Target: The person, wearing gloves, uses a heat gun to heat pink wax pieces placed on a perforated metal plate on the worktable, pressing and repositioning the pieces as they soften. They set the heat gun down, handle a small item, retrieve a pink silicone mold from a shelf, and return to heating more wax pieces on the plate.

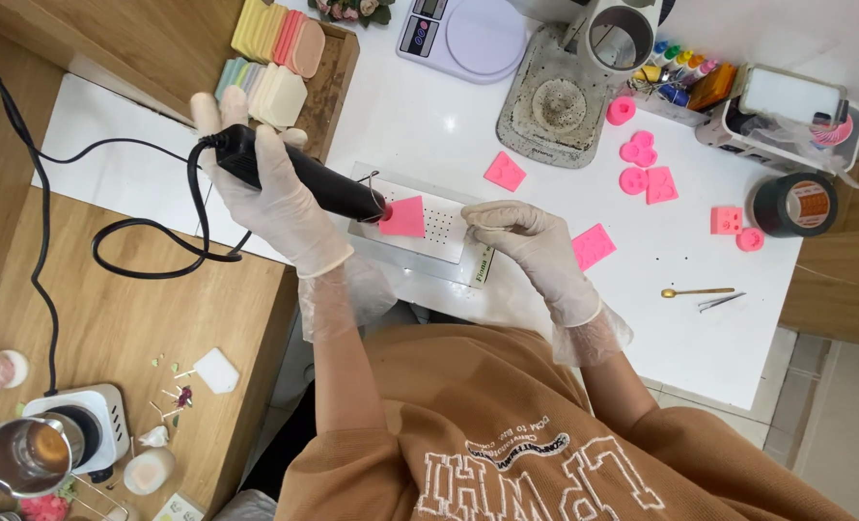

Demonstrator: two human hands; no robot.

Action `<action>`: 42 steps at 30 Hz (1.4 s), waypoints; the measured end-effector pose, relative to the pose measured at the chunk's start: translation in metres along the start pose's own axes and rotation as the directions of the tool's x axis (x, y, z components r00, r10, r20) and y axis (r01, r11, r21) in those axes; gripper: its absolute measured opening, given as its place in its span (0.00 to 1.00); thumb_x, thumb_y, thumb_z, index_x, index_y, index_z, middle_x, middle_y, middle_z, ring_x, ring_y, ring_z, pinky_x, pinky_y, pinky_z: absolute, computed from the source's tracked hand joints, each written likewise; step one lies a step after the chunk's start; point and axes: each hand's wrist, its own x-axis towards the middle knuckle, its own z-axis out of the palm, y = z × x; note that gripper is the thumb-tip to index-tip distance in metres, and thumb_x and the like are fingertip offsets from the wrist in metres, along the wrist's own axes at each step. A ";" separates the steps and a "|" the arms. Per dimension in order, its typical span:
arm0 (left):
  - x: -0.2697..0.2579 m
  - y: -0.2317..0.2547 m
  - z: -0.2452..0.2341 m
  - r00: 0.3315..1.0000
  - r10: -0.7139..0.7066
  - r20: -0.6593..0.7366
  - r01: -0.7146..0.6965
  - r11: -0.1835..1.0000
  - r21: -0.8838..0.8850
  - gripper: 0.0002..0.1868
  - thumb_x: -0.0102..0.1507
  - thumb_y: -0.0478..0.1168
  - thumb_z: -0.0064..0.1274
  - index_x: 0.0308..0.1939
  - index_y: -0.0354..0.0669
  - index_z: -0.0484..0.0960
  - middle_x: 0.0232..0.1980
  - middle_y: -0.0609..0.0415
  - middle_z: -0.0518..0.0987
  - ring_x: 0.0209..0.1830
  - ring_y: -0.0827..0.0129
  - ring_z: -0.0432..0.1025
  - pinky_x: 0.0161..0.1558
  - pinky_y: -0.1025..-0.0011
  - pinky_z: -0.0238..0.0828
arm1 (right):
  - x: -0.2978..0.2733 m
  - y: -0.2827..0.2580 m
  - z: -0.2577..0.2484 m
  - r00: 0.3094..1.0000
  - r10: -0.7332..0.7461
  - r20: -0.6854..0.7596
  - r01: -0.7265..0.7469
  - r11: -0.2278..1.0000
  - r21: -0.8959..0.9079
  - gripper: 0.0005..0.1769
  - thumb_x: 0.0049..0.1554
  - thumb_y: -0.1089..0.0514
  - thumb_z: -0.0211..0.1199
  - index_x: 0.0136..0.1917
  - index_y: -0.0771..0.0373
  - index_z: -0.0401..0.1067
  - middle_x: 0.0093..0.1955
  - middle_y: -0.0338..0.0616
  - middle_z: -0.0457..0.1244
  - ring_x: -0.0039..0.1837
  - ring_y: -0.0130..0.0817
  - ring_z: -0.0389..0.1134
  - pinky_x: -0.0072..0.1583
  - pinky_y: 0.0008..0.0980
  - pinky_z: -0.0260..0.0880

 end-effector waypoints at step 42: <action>0.084 -0.057 -0.013 0.653 -0.314 0.689 0.323 0.938 0.121 0.24 0.72 0.57 0.52 0.44 0.36 0.78 0.42 0.53 0.78 0.42 0.70 0.73 0.48 0.71 0.72 | -0.003 0.080 0.181 0.906 0.074 -0.417 -0.182 0.957 -0.225 0.09 0.54 0.64 0.68 0.49 0.67 0.82 0.68 0.45 0.67 0.57 0.30 0.73 0.59 0.28 0.74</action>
